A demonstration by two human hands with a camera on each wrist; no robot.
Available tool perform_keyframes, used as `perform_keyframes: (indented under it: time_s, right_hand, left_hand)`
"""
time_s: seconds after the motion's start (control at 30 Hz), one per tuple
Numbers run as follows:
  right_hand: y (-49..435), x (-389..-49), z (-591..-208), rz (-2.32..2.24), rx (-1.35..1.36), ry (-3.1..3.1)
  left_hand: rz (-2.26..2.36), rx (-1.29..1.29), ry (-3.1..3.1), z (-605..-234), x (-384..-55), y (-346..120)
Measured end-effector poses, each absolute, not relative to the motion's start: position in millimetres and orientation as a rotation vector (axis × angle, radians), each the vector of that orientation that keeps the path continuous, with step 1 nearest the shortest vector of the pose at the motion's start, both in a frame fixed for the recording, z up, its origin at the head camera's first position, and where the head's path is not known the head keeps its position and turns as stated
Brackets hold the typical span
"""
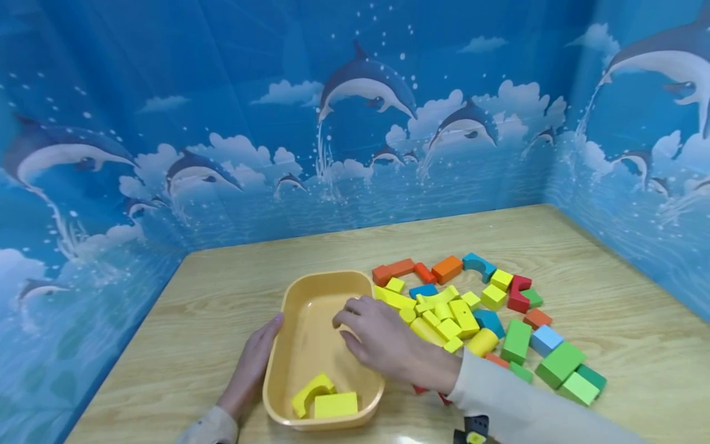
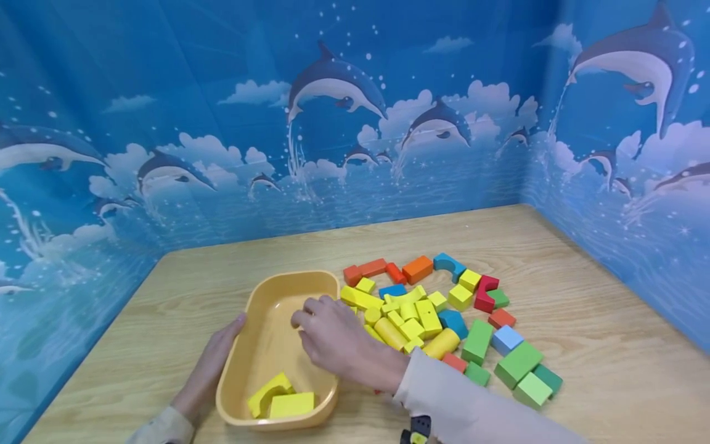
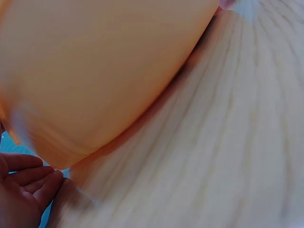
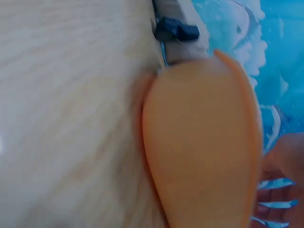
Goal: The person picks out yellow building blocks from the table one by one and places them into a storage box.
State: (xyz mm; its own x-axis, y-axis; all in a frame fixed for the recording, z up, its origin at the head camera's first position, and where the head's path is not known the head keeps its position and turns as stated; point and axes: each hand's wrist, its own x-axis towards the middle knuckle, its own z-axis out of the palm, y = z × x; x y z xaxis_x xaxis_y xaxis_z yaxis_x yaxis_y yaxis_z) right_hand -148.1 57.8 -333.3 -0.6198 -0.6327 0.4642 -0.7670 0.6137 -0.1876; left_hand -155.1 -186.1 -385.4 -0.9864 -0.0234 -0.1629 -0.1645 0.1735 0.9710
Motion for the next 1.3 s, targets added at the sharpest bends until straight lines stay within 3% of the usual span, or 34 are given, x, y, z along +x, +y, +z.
perform_keyframes:
  time_s: [0.3, 0.8, 1.3]
  right_hand:
    - [93, -152, -341, 0.288, 0.778, -2.662]
    - [93, -137, -362, -0.114, 0.743, -2.767]
    - [102, -142, -356, 0.249, 0.759, -2.896]
  left_hand:
    - [1.944, -0.202, 2.336, -386, -153, -191]
    - [1.904, -0.199, 2.364, -382, -155, -189]
    - [1.93, -0.182, 2.357, -383, -153, -186]
